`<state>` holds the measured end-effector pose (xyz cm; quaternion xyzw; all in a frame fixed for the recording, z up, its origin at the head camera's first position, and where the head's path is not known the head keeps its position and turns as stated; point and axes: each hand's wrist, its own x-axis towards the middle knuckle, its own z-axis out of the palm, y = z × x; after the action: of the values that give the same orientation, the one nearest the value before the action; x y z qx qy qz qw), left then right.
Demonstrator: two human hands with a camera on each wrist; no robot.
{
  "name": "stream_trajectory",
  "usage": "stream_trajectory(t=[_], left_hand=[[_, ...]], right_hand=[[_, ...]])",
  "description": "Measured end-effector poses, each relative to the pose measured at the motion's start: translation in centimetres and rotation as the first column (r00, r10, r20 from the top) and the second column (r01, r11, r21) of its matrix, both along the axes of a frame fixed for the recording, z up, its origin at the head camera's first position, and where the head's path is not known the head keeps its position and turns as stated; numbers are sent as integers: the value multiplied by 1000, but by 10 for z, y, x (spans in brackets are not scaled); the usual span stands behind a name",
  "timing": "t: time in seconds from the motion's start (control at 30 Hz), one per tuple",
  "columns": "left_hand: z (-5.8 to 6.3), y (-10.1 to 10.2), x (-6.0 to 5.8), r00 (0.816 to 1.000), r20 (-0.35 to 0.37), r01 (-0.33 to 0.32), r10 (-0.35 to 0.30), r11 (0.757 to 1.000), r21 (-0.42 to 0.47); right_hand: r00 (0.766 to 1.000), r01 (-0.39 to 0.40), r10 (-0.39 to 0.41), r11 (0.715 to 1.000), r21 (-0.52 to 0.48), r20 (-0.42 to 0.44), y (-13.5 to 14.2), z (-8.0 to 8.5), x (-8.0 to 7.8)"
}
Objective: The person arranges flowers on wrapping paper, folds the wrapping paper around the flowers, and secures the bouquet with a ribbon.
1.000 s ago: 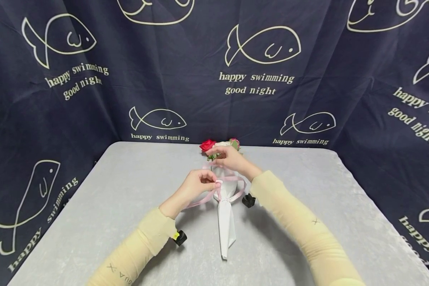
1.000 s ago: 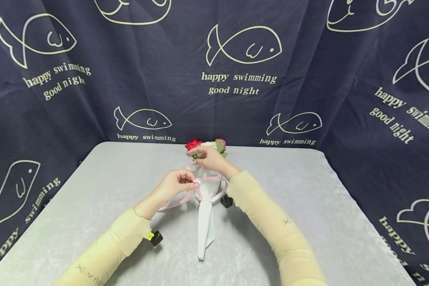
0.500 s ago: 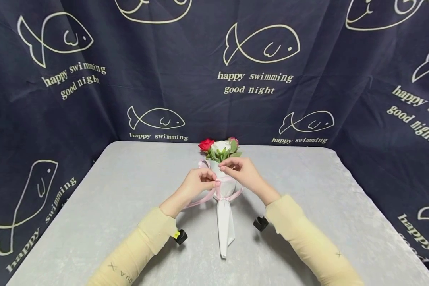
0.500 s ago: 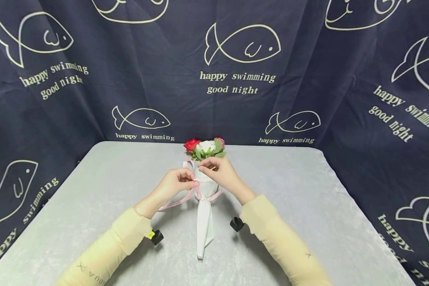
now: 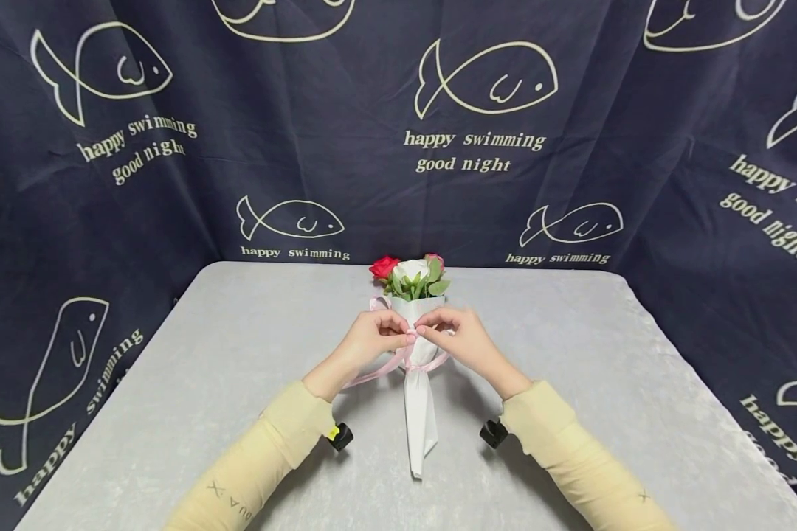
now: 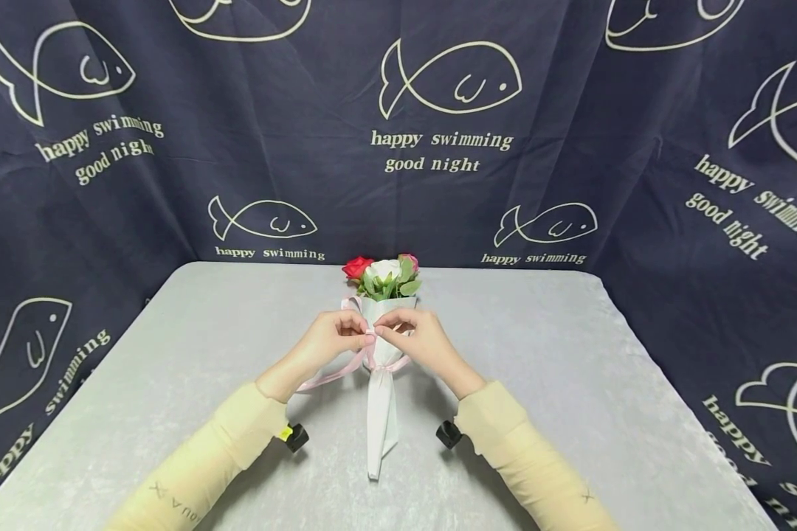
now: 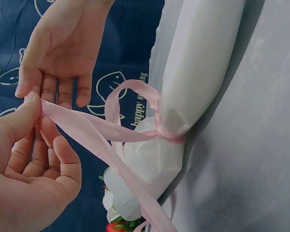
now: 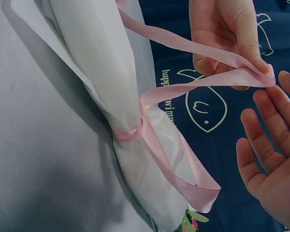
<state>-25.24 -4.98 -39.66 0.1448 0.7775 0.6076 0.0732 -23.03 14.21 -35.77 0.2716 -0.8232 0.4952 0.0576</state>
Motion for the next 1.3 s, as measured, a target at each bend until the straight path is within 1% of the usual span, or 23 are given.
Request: stream_trajectory(t=[0.13, 0.37, 0.47, 0.57, 0.67, 0.73, 0.77, 0.8, 0.87, 0.97, 1.1, 1.13, 1.23, 1.3], left_hand=[[0, 0, 0, 1000, -2, 6, -6, 1000, 10], [0, -4, -2, 999, -19, 41, -41, 999, -11], [2, -8, -4, 996, -43, 73, -74, 997, -14], [6, -14, -9, 990, -96, 97, -100, 995, -35], [8, -20, -18, 985, -148, 79, -90, 994, -80], [9, -24, -25, 983, -176, 31, -54, 991, -130], [8, -26, -29, 981, -190, 1, -31, 987, -160], [8, -28, -33, 980, -199, -29, -10, 981, -191], [6, -31, -41, 974, -224, -85, 25, 962, -261], [1, -34, -53, 967, -253, -129, 42, 933, -336], [-8, -36, -71, 960, -278, -162, 43, 892, -421], [-10, -37, -76, 959, -279, -175, 49, 878, -446], [-16, -38, -87, 960, -270, -210, 78, 839, -503], [-20, -38, -93, 956, -271, -240, 110, 824, -514]], right_hand=[[1000, 9, -9, 1000, 8, 9, 0, -3, -1], [999, 36, -36, 999, -10, -6, 3, -31, -22], [999, 38, -38, 999, -28, -22, 3, -35, -25], [999, 40, -41, 998, -42, -26, 4, -36, -26], [998, 57, -57, 997, -52, -2, 4, -37, -26], [998, 63, -62, 996, -55, 20, 3, -35, -25], [998, 60, -59, 997, -58, 25, 3, -31, -22], [998, 58, -57, 997, -60, 32, 2, -28, -20], [998, 50, -47, 997, -64, 43, 1, -21, -15], [998, 44, -42, 998, -53, 40, -2, -8, -6], [998, 53, -52, 998, -32, 34, -4, -3, -2], [998, 54, -53, 998, -29, 32, -4, -3, -2], [997, 58, -56, 998, -35, 53, -6, -2, -2], [996, 56, -53, 998, -37, 71, -6, -2, -1]])
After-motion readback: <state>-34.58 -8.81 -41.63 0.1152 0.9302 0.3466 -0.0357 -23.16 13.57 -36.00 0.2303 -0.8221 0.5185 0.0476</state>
